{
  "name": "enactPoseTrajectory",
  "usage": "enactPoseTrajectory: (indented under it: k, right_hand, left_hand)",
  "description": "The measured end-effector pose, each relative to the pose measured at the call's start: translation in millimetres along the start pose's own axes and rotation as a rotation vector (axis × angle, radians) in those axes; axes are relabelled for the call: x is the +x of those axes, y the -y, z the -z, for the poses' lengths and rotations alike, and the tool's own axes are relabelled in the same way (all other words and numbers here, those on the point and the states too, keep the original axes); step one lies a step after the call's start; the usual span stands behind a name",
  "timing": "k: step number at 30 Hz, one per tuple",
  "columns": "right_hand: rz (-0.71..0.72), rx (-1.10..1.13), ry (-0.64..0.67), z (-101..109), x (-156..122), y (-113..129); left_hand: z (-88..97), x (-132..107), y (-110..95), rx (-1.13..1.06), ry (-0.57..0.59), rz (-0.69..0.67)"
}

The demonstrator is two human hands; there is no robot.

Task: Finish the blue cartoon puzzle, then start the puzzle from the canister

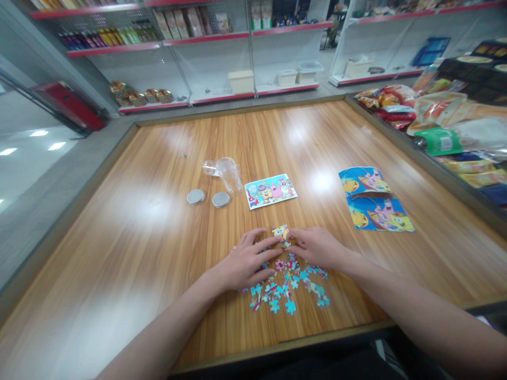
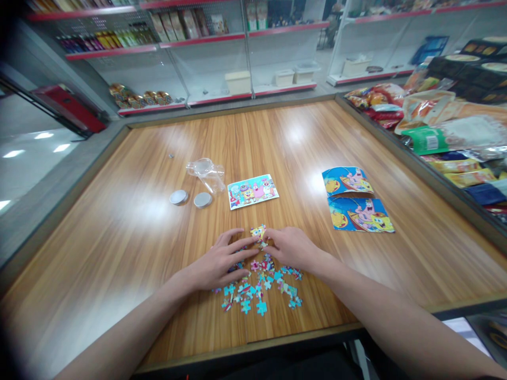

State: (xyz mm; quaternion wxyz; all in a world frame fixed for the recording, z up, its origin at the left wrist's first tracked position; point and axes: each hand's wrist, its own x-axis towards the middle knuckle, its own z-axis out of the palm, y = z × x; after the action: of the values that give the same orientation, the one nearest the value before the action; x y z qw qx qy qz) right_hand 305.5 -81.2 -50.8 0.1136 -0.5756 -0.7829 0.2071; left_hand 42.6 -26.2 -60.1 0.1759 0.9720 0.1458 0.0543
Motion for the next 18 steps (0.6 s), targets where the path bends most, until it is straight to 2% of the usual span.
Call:
enactPoseTrajectory:
  k: [11,18]
  right_hand:
    - [0.098,0.132,-0.08,2.9,-4.1,-4.3]
    - [0.131,0.053,-0.041,1.2,-3.9,-5.7]
  left_hand:
    - [0.8,-0.5,0.4,-0.038,-0.035,-0.008]
    - [1.2,-0.1,0.6,-0.024,-0.021,-0.002]
